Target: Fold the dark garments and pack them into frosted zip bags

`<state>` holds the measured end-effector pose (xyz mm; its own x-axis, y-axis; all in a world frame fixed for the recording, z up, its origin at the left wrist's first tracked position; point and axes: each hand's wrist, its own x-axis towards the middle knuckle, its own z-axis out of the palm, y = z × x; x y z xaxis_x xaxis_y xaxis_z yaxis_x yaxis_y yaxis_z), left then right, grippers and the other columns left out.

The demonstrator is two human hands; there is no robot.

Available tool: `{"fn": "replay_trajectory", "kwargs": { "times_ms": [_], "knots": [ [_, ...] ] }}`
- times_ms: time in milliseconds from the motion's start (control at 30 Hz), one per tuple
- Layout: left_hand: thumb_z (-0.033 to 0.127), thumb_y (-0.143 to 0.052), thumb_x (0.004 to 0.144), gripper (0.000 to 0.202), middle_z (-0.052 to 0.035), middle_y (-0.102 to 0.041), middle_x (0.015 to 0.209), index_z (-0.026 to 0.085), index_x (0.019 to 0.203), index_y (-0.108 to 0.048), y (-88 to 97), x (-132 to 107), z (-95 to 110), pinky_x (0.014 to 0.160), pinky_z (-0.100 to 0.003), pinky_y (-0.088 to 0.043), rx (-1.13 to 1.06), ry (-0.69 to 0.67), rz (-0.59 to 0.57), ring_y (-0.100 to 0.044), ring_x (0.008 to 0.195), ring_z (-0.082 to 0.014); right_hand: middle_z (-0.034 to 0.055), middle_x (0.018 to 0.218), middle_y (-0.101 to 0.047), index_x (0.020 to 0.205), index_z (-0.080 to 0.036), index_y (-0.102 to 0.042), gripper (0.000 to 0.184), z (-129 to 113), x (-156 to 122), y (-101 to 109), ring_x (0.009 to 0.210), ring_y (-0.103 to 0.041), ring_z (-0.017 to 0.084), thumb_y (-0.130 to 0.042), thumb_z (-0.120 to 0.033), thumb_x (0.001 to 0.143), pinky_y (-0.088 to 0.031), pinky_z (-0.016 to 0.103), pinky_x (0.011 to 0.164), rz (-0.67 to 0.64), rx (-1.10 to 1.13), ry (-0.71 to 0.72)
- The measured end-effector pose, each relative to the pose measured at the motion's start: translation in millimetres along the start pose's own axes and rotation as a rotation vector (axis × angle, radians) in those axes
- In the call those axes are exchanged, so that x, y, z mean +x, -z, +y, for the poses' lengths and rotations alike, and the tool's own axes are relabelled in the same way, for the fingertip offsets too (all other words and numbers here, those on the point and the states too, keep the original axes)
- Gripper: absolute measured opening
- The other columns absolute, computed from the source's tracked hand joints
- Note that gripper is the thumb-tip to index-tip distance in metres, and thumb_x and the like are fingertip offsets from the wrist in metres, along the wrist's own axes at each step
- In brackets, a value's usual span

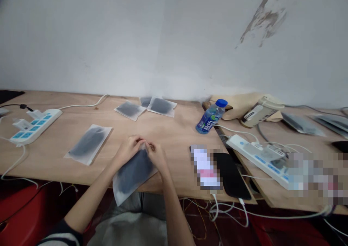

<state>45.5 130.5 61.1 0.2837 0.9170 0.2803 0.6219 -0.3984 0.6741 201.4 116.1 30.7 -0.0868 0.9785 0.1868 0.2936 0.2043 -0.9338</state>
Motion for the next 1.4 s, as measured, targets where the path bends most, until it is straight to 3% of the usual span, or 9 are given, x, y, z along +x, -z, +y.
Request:
{"fn": "replay_trajectory", "kwargs": {
  "times_ms": [100,267,533,800,967,1133,1200,1267,1400],
  "knots": [
    [0.03,-0.047,0.096,0.028,-0.0074,-0.073,0.087,0.017,0.086,-0.07,-1.9,-2,1,0.077,-0.029,-0.046,0.051,-0.008,-0.003,-0.066,0.083,-0.0186,0.0051,0.067,-0.069,0.07,-0.018,-0.067,0.036,2,1,3,0.065,-0.063,0.02,-0.053,-0.049,0.084,-0.048,0.03,0.062,0.098,-0.013,-0.014],
    [0.029,-0.046,0.097,0.028,-0.0076,-0.072,0.086,0.018,0.085,-0.069,5.2,-17,-5,0.076,-0.031,-0.046,0.124,0.005,-0.008,-0.066,0.082,-0.0194,0.0073,0.068,-0.07,0.071,-0.018,-0.066,0.037,2,-1,30,0.064,-0.063,0.022,-0.055,-0.052,0.079,-0.049,0.032,0.061,0.285,-0.021,-0.079],
    [0.03,-0.044,0.097,0.027,-0.0059,-0.069,0.087,0.019,0.085,-0.065,48.4,-43,-23,0.083,-0.037,-0.047,0.266,-0.038,0.109,-0.061,0.087,-0.0218,0.008,0.078,-0.071,0.078,-0.018,-0.067,0.038,-7,-13,63,0.077,-0.065,0.023,-0.054,-0.053,0.084,-0.05,0.034,0.072,0.462,-0.08,-0.014],
    [0.027,-0.046,0.096,0.021,-0.0032,-0.071,0.099,0.024,0.099,-0.066,59.3,-47,0,0.09,-0.034,-0.048,0.129,-0.123,0.306,-0.064,0.094,-0.0188,0.0067,0.097,-0.076,0.093,-0.025,-0.074,0.03,-34,-40,66,0.096,-0.069,0.029,-0.057,-0.048,0.087,-0.053,0.043,0.088,0.037,-0.153,-0.043],
    [0.024,-0.048,0.096,0.019,-0.0023,-0.071,0.096,0.023,0.099,-0.067,57.4,-56,8,0.086,-0.031,-0.048,0.087,-0.167,0.356,-0.065,0.091,-0.0171,0.0046,0.12,-0.068,0.115,-0.027,-0.067,0.03,-71,-41,74,0.117,-0.06,0.024,-0.048,-0.037,0.095,-0.044,0.041,0.103,0.104,-0.271,0.183],
    [0.026,-0.051,0.095,0.018,-0.0028,-0.072,0.095,0.023,0.099,-0.068,54.4,-74,4,0.084,-0.031,-0.05,0.065,-0.158,0.358,-0.066,0.089,-0.0176,0.0057,0.134,-0.059,0.113,-0.026,-0.066,0.029,-105,-26,58,0.126,-0.051,0.027,-0.061,-0.028,0.085,-0.039,0.045,0.107,-0.198,-0.538,0.302],
    [0.026,-0.053,0.094,0.017,-0.0026,-0.073,0.097,0.024,0.1,-0.068,51.4,-81,2,0.086,-0.031,-0.05,0.047,-0.164,0.368,-0.066,0.091,-0.0179,0.0118,0.131,-0.06,0.11,-0.021,-0.068,0.036,-107,-20,44,0.124,-0.052,0.032,-0.07,-0.024,0.073,-0.041,0.048,0.103,-0.304,-0.682,0.291],
    [0.027,-0.055,0.093,0.018,-0.0027,-0.073,0.102,0.026,0.105,-0.068,48.4,-87,0,0.089,-0.033,-0.05,0.034,-0.158,0.38,-0.066,0.097,-0.0188,0.0157,0.114,-0.067,0.094,-0.017,-0.071,0.027,-103,-15,32,0.11,-0.059,0.035,-0.071,-0.016,0.067,-0.047,0.047,0.092,-0.394,-0.796,0.231],
    [0.034,-0.051,0.094,0.036,-0.0069,-0.064,0.127,0.025,0.129,-0.057,44.2,-95,-9,0.103,-0.04,-0.044,0.004,0.01,0.43,-0.058,0.119,-0.0226,0.0091,0.085,-0.071,0.079,-0.018,-0.071,0.019,-90,-6,27,0.078,-0.064,0.024,-0.059,-0.008,0.068,-0.05,0.037,0.074,-0.416,-0.736,0.118]
  ]
}}
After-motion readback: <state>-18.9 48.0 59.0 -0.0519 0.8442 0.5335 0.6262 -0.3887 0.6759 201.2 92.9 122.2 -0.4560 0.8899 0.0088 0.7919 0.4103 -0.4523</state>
